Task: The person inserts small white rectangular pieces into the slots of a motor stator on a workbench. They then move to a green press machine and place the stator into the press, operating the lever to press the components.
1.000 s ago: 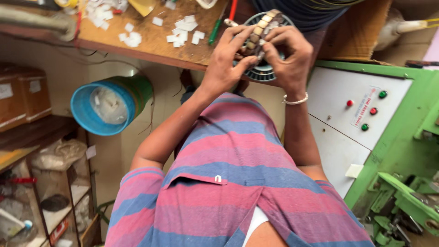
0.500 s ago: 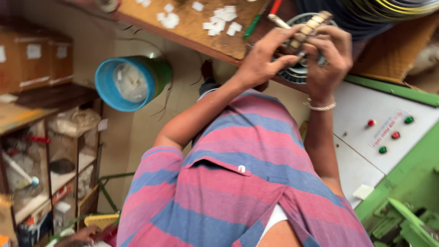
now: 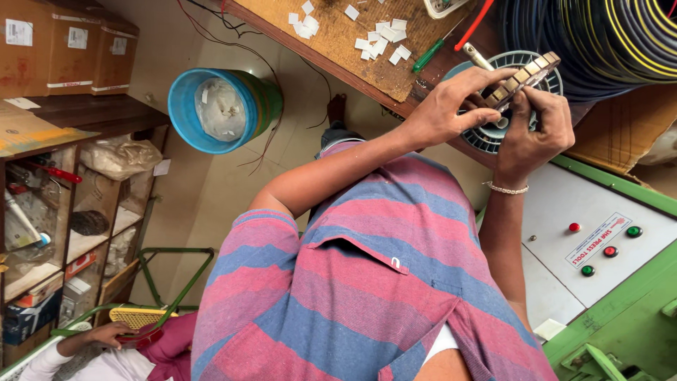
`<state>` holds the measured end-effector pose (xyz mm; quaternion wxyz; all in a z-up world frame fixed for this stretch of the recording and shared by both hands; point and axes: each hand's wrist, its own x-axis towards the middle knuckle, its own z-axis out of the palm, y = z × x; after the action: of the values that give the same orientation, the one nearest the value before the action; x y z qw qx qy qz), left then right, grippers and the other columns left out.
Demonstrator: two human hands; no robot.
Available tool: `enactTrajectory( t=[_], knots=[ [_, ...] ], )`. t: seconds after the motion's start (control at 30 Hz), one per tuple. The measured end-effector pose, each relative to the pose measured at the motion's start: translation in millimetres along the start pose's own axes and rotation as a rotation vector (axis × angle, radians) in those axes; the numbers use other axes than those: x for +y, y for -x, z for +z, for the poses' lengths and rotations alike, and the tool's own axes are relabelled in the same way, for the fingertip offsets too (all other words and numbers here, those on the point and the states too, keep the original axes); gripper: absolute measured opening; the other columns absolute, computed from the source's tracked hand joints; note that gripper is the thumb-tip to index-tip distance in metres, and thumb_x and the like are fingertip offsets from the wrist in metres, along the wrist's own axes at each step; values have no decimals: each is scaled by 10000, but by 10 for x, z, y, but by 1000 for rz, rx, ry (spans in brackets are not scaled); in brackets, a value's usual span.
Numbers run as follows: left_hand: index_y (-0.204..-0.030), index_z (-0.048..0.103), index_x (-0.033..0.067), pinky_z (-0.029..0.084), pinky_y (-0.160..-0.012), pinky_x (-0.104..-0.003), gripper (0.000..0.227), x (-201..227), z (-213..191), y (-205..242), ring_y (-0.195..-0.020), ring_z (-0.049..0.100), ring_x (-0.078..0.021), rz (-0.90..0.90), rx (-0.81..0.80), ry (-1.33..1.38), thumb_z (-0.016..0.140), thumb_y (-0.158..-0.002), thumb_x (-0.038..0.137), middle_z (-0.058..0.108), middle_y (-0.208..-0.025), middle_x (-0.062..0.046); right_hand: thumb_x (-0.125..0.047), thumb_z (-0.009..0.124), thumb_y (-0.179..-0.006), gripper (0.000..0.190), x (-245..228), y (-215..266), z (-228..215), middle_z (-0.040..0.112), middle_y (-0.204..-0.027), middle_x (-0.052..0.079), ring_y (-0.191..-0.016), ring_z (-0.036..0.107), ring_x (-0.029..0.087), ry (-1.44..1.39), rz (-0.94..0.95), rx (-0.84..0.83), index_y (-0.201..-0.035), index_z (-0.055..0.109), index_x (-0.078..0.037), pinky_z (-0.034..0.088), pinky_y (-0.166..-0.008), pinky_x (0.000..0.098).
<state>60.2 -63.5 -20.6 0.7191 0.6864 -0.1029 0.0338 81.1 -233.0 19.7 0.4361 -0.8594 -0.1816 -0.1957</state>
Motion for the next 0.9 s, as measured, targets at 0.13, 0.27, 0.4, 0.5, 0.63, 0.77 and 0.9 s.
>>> enactTrajectory(
  t=[0.13, 0.27, 0.4, 0.5, 0.63, 0.77, 0.9],
  knots=[
    [-1507, 491, 132, 654, -960, -327, 661, -36, 32, -23, -1138, 688, -223, 10, -30, 13, 795, -924, 204, 643, -1308, -97, 85, 794, -1011, 84, -63, -22, 16, 722, -970, 128, -885, 692, 233, -9, 2, -4, -1051, 731, 46, 551, -816, 354],
    [-1498, 499, 133, 567, -1030, -365, 661, -40, 24, -45, -1176, 665, -268, 70, 14, -121, 804, -916, 203, 637, -1281, -110, 91, 777, -1013, 73, -128, -17, 37, 729, -976, 123, -870, 689, 217, 36, 23, -9, -1049, 737, 40, 545, -797, 346],
    [-1511, 484, 131, 535, -1062, -375, 666, 30, 76, -42, -1213, 643, -287, 73, 22, -112, 789, -924, 210, 627, -1287, -118, 57, 790, -1036, 56, -159, -41, -12, 720, -956, 109, -855, 674, 190, 39, 60, -24, -1046, 740, 36, 524, -766, 334],
    [-1483, 519, 131, 538, -1052, -376, 639, 84, 44, 34, -1194, 658, -264, 56, 66, -141, 807, -927, 259, 642, -1276, -103, 10, 821, -1065, 80, -133, -74, -60, 704, -955, 96, -825, 628, 160, 39, 79, -106, -1053, 745, 30, 493, -727, 319],
    [-1198, 682, 116, 621, -846, -318, 313, -125, -428, 90, -1011, 750, -191, -136, 317, -101, 744, -944, 287, 745, -1116, -69, 31, 770, -1060, 56, -19, 9, -126, 673, -969, 77, -793, 577, 149, 26, 114, 34, -1047, 716, 35, 427, -666, 281],
    [-1003, 688, 94, 566, -803, -392, 145, -828, -1701, 150, -907, 700, -253, -125, 709, -603, 629, -987, 226, 721, -952, -106, 50, 719, -1114, 39, 190, 227, -303, 674, -1062, 80, -881, 644, 148, -69, 266, 115, -1119, 681, 53, 547, -746, 251],
    [-1014, 697, 59, 561, -750, -443, 243, -1583, -2747, 204, -889, 717, -326, -333, 742, -875, 634, -966, 289, 747, -993, -154, 60, 673, -1140, 46, 401, 363, -525, 676, -1077, 105, -911, 692, 161, -169, 357, 117, -1147, 628, 66, 622, -790, 278]
  ],
)
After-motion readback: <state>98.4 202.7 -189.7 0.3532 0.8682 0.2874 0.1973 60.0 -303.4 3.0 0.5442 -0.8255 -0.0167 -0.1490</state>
